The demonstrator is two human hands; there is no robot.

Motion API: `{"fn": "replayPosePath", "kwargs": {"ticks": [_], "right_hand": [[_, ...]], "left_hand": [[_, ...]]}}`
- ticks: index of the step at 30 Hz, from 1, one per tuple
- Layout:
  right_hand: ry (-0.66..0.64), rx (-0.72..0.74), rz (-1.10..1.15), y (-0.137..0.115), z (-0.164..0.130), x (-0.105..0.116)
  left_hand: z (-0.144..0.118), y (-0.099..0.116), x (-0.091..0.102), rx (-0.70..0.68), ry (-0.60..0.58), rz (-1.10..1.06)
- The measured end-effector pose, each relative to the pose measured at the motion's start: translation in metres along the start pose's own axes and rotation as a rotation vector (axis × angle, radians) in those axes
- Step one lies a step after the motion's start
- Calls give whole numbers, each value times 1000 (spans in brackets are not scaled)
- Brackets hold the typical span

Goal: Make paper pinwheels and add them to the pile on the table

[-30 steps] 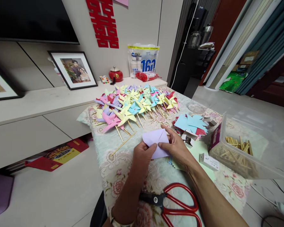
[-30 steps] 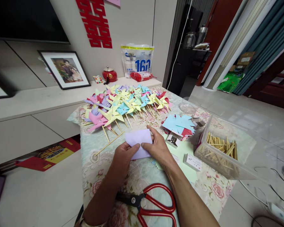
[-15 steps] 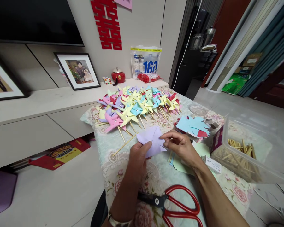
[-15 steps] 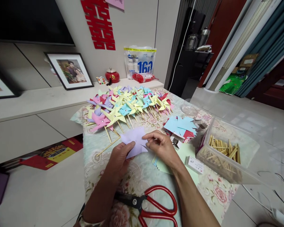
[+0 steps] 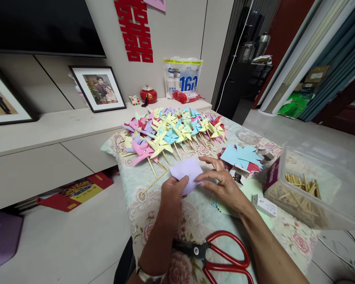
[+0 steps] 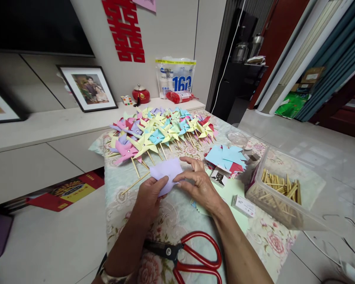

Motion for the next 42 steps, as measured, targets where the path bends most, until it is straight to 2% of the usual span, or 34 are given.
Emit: {"fn": "replayPosePath", "kwargs": {"ticks": [9, 15, 24, 34, 42], "right_hand": [[-58, -180, 105, -5, 2, -7], [-30, -271, 136, -5, 3, -11], [-8, -333, 139, -2, 2, -16], [8, -390, 119, -2, 2, -17], [23, -374, 97, -2, 2, -17]], "left_hand": [[-2, 2, -6, -44, -6, 126], [-1, -2, -8, -37, 1, 169], [0, -6, -7, -3, -74, 61], [-4, -3, -10, 10, -84, -16], [-6, -3, -13, -15, -78, -4]]}}
Point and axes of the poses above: each hand's wrist, its own z-axis towards the middle knuckle, its own x-axis out of the back of the hand, y = z × x, the point moved 1 cm from there along z, towards the middle knuckle, and after that the axes turned 5 degrees about -z, right-handed, at the moved point
